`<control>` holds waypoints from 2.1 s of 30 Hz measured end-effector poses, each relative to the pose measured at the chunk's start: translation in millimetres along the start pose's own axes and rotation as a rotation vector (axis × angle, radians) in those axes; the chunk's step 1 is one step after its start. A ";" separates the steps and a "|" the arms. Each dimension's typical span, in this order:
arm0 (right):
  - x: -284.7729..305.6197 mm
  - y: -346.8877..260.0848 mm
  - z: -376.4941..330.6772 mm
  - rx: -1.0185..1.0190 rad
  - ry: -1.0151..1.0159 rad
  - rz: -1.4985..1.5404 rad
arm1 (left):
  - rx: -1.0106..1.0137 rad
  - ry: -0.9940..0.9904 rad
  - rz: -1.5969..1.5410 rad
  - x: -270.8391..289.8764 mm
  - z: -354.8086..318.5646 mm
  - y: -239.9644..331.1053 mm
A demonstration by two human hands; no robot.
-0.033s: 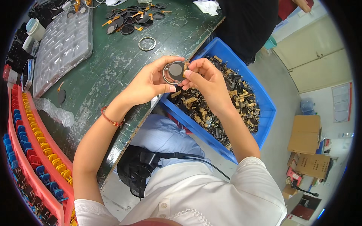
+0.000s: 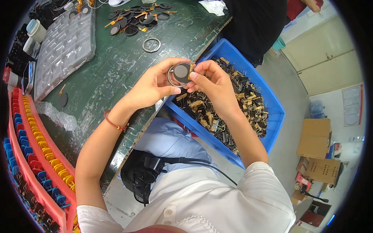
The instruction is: Manually assembling small circular electronic components and placing them into organized trays.
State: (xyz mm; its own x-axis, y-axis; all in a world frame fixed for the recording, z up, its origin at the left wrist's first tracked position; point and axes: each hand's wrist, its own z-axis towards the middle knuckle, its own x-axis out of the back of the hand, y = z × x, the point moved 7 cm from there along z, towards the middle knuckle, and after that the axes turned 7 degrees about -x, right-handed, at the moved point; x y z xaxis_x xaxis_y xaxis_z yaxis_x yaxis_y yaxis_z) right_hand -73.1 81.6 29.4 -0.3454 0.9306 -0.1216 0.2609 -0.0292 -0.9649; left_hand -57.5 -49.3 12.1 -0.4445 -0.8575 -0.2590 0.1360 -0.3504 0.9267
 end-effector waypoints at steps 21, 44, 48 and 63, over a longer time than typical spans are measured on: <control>-1.3 -1.0 -2.7 0.047 0.078 -0.079 | -0.139 0.174 0.335 5.5 -1.3 9.7; -0.2 2.7 -0.5 0.048 0.046 -0.074 | -0.060 0.130 0.342 3.2 0.3 11.4; -1.0 0.8 -1.4 0.059 0.036 -0.077 | -0.076 0.120 0.336 1.7 -0.1 11.0; -1.4 -0.6 -6.7 0.063 0.041 -0.036 | -0.076 0.103 0.294 -3.8 -1.0 16.3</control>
State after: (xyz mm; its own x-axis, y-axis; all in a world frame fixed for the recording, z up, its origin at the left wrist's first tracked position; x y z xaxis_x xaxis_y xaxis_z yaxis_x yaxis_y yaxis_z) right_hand -66.7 82.8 31.7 -0.3158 0.9456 -0.0780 0.1916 -0.0170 -0.9813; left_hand -52.7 -52.1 27.9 -0.2851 -0.9584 -0.0128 0.3129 -0.1057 0.9439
